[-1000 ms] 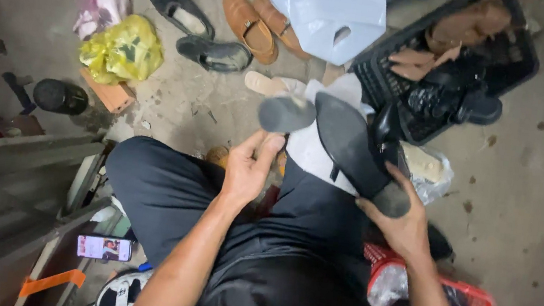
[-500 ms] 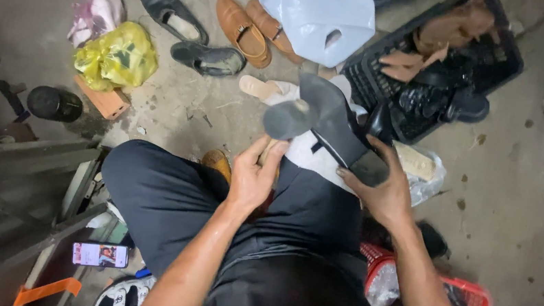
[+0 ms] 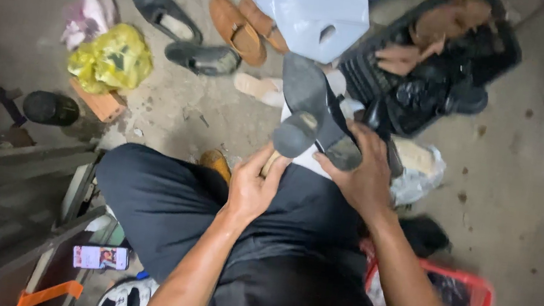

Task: The person sits on the floor and cleans a pair of black high-heeled shoes. They first brush the shoes with a yellow-handled brush, then use a smaller brush to scrub the soles and heels, and finally wipe the shoes with a white cloth.

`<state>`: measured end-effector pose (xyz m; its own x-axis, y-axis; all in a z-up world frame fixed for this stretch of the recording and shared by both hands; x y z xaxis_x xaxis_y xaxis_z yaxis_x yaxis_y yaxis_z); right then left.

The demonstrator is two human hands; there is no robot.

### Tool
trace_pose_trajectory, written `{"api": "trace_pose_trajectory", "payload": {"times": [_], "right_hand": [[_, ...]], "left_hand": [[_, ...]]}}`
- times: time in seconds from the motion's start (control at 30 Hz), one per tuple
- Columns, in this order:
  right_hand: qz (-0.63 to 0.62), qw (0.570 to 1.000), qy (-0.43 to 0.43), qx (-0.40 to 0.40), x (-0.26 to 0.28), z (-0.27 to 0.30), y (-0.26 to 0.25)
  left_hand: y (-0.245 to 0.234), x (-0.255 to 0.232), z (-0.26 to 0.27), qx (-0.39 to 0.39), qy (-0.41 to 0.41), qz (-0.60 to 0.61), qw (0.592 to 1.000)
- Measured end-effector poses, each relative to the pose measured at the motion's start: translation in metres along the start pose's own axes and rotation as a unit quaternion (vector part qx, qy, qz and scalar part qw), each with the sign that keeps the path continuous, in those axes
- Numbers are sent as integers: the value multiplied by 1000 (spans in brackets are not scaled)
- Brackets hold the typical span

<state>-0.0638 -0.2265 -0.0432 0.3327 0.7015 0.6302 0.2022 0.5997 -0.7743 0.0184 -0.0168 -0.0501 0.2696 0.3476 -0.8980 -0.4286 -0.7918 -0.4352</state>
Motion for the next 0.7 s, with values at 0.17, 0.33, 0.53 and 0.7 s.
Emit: {"api": "trace_pose_trajectory", "payload": {"times": [0.17,0.33,0.53,0.7], "right_hand": [[-74,993,83,48,-19,2,20],[-104,970,147,166,-14,7,16],[-107,956,197,187,-17,5,19],[-115,949,204,210,-18,13,23]], "left_hand": [[16,2,-2,34,12,2,999],[-8,-11,12,-18,45,28,998],[9,19,28,-42,89,31,995],[0,-23,24,20,73,50,996]]}}
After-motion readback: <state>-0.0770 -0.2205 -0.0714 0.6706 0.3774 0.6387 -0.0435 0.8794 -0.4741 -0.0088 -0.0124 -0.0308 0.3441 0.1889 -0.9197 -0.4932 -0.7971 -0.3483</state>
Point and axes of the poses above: each hand's wrist, its own z-axis away from the middle knuckle, its own y-axis out of the palm, x = y × z, the point moved 10 cm from there along -z, towards the middle knuckle, and after that the axes turned 10 degrees about x, right-handed, at the moved point
